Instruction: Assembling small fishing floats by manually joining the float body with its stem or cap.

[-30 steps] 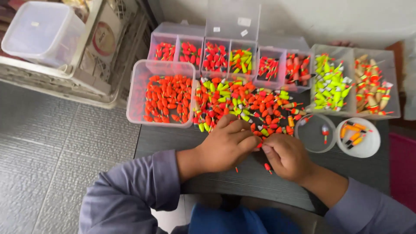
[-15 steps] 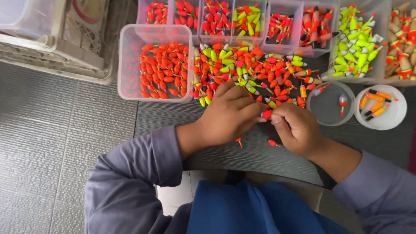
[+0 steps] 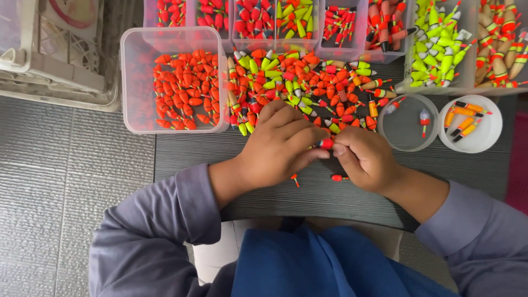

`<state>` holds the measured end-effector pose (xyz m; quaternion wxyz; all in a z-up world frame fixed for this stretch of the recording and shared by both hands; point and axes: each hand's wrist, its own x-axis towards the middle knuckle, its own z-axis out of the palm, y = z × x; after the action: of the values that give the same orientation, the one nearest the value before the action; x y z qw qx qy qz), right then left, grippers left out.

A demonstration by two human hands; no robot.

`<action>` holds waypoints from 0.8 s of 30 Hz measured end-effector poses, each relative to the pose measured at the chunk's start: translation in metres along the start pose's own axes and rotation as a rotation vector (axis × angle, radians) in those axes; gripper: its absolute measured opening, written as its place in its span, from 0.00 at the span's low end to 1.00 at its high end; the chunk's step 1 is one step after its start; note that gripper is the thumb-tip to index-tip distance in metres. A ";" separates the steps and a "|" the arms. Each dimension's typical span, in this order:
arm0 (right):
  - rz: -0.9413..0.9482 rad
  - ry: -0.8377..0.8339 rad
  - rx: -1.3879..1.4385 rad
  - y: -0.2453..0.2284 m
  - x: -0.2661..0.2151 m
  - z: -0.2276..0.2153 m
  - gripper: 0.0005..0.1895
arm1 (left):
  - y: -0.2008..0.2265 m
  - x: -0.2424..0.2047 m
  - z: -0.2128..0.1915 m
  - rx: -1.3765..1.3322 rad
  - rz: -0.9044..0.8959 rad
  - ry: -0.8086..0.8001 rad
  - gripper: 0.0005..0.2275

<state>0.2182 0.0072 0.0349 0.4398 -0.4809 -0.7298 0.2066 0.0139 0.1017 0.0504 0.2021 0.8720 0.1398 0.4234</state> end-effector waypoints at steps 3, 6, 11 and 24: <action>-0.027 0.013 0.004 0.002 -0.001 0.002 0.11 | 0.002 -0.002 0.005 0.012 -0.016 0.017 0.14; -0.039 0.001 -0.006 0.003 -0.003 0.003 0.11 | -0.003 -0.007 0.010 0.031 0.003 0.019 0.12; -0.013 -0.014 -0.001 0.006 -0.005 0.002 0.11 | 0.000 -0.004 0.008 0.032 0.038 0.032 0.09; -0.064 -0.007 -0.031 0.014 -0.009 0.004 0.10 | -0.006 -0.011 0.016 0.038 0.023 0.030 0.10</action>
<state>0.2236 0.0056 0.0188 0.4362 -0.4635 -0.7494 0.1827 0.0194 0.0985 0.0314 0.1787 0.8707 0.1408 0.4360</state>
